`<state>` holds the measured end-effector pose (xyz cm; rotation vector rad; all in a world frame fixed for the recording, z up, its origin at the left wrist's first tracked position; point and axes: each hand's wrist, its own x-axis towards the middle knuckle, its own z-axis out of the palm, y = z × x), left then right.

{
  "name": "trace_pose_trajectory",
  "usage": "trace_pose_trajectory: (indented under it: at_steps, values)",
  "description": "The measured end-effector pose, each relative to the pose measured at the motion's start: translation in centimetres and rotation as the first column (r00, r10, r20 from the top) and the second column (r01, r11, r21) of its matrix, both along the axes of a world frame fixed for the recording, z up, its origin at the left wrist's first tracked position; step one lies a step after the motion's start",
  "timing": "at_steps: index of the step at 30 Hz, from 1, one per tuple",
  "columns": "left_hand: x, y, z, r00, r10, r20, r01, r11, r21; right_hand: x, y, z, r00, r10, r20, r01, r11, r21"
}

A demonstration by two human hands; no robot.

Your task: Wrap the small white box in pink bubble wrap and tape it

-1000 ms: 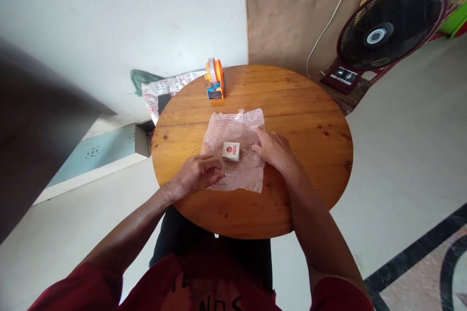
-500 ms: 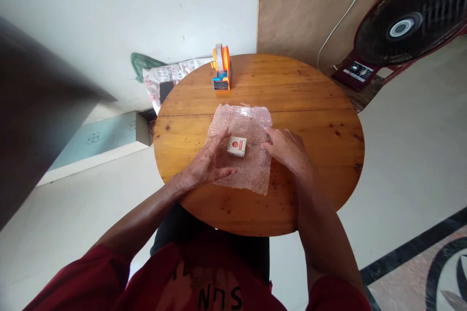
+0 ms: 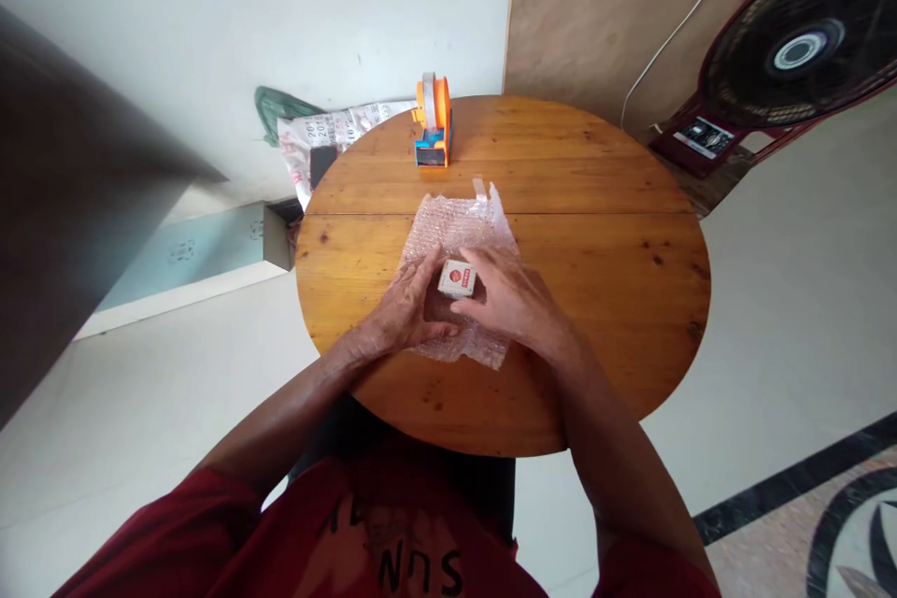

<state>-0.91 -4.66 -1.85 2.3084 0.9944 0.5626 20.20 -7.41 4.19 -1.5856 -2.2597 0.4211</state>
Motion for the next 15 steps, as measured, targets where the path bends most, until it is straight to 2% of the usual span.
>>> trace_pose_trajectory:
  at_steps: [3,7,10,15]
  values:
    - [0.0,0.2,-0.1,1.000,-0.009,0.001,0.009,1.000,0.002,-0.3,0.2,-0.2,0.995,0.054,0.087,-0.049,0.997,-0.058]
    - [0.0,0.3,0.1,1.000,-0.020,-0.003,0.019,1.000,-0.022,1.1,0.5,0.6,0.993,-0.056,0.100,0.071,0.985,-0.154]
    - [0.0,0.4,0.3,1.000,-0.023,0.000,0.023,0.999,-0.027,2.7,0.3,2.2,0.980,-0.187,0.068,0.196,0.965,-0.171]
    - [0.1,0.6,0.4,1.000,-0.027,-0.015,0.027,0.999,-0.038,5.8,-1.9,5.2,0.945,-0.292,0.149,0.317,0.928,-0.194]
